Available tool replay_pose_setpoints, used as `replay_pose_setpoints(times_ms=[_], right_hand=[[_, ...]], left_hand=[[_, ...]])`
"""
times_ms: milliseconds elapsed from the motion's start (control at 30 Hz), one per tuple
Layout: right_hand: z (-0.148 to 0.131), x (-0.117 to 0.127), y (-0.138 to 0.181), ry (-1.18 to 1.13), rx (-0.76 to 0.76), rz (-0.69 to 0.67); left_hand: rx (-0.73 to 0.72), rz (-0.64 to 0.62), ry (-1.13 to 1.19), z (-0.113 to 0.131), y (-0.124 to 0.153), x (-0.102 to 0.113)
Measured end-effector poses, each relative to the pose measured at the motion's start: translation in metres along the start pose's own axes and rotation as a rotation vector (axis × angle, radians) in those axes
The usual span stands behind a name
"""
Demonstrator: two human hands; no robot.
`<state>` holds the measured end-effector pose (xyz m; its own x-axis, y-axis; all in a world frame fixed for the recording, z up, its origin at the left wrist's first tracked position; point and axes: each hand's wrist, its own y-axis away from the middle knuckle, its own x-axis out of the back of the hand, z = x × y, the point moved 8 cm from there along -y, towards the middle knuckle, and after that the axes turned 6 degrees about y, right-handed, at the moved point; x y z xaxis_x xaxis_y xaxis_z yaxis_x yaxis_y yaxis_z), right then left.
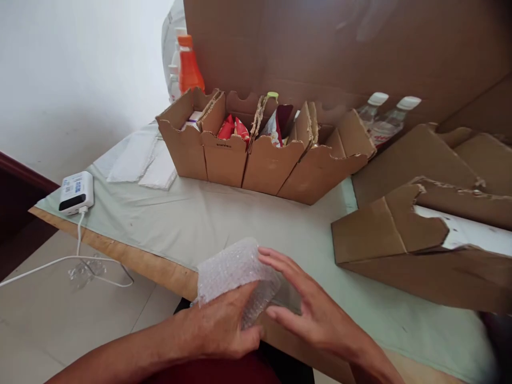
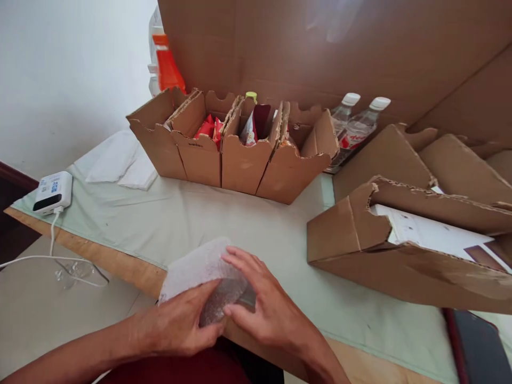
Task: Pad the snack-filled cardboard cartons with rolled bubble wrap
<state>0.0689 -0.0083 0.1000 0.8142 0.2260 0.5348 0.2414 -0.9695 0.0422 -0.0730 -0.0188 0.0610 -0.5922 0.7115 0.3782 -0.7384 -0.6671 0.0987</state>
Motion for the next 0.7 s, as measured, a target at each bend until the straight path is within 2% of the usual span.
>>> replay_pose_setpoints(times_ms=[67,133,233,333,467,533,633,700], right_hand=[[-0.006,-0.008,0.007,0.174,0.084,0.011],[-0.003,-0.009,-0.002,0.295,0.1,0.128],[0.023,0.006,-0.027,0.353,-0.085,0.308],[0.05,0.026,-0.037,0.404,-0.245,0.374],[0.075,0.055,-0.023,0.48,-0.371,0.473],[0.082,0.064,-0.012,0.479,-0.404,0.515],[0.081,0.067,0.003,0.435,-0.361,0.566],[0.071,0.06,0.015,0.437,-0.24,0.568]], left_hand=[[-0.022,0.031,-0.029,0.007,-0.006,0.007],[0.018,0.061,-0.132,0.008,-0.012,0.013],[0.101,0.049,-0.277,0.006,-0.014,0.015],[0.087,0.026,-0.336,0.006,-0.004,0.017],[-0.036,0.032,-0.374,0.007,0.024,0.026],[-0.082,-0.008,-0.457,0.004,0.04,0.026],[-0.155,-0.114,-0.613,-0.005,0.059,0.019],[-0.189,-0.126,-0.726,-0.014,0.066,0.016]])
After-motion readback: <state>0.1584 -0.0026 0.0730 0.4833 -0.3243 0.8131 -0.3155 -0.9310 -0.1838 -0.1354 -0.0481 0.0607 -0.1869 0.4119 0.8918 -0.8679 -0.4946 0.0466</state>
